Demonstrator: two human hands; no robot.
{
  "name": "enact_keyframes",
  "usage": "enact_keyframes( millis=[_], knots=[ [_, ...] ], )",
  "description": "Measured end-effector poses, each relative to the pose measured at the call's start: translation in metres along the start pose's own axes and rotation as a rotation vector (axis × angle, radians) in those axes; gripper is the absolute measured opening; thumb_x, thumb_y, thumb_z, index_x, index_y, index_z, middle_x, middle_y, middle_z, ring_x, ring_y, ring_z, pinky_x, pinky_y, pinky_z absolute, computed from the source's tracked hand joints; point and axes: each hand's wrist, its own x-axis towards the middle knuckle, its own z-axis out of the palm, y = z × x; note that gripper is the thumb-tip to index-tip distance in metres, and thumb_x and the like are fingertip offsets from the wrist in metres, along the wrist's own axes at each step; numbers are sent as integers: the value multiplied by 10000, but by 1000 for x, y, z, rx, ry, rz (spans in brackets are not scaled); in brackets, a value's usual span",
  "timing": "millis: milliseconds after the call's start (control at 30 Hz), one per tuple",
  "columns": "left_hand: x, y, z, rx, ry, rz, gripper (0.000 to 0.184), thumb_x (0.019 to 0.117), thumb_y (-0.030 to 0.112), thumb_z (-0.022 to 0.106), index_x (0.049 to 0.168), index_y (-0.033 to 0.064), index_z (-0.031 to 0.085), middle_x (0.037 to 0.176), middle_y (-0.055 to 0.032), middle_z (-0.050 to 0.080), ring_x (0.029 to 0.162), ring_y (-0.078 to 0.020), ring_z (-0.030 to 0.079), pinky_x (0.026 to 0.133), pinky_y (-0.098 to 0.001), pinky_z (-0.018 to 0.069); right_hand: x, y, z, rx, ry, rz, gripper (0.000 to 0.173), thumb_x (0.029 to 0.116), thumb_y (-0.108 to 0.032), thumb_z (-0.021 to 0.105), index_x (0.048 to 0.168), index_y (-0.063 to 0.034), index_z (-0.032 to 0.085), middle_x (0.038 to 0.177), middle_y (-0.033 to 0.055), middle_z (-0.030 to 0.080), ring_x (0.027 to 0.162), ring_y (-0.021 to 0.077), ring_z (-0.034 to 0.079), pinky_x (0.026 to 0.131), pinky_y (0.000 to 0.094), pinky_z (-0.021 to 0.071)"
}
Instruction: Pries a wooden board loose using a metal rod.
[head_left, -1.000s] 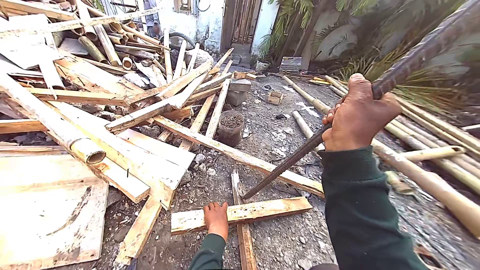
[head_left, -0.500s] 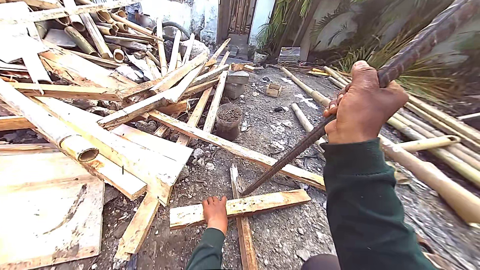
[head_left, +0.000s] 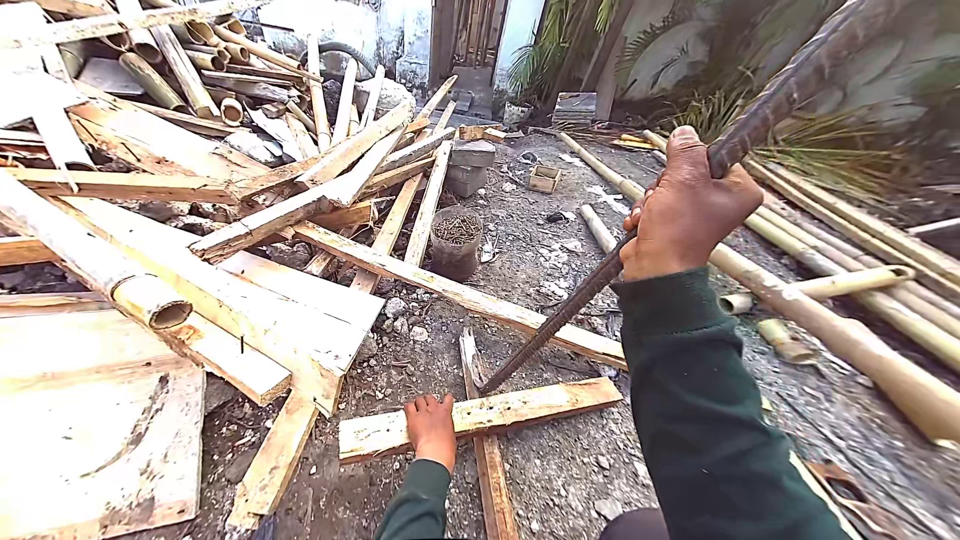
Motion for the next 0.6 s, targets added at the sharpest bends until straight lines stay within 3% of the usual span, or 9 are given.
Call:
enact_keyframes(
  millis=[133, 267, 500, 600],
  knots=[
    [0, 0, 3, -11, 15, -3, 836, 777, 115, 784, 1535, 272, 467, 1469, -187, 547, 1344, -412, 508, 1076, -605, 407, 0, 2, -2, 49, 15, -23, 290, 992, -309, 685, 767, -202, 537, 551, -95, 432, 400, 39, 419, 385, 230, 411],
    [0, -1, 6, -24, 12, -4, 846, 771, 128, 790, 1536, 283, 464, 1473, -184, 543, 1354, -407, 499, 1094, -607, 391, -24, -18, -23, 89, 0, 45, 254, 1010, -370, 665, 847, -208, 557, 578, -102, 450, 431, 28, 441, 407, 209, 421],
    [-1, 1, 5, -25, 19, -8, 806, 797, 139, 774, 1534, 258, 471, 1470, -196, 543, 1337, -415, 512, 1084, -600, 402, -76, -46, -109, 158, -26, 54, 256, 1094, -331, 511, 900, -175, 572, 556, -71, 493, 440, 81, 518, 445, 246, 516],
    [-2, 2, 5, -32, 23, -3, 802, 800, 153, 774, 1535, 255, 467, 1474, -205, 537, 1343, -426, 505, 1080, -605, 408, -94, -52, -141, 156, -39, 49, 342, 1120, -278, 419, 823, -160, 541, 527, -67, 499, 435, 81, 528, 463, 243, 532]
  ],
)
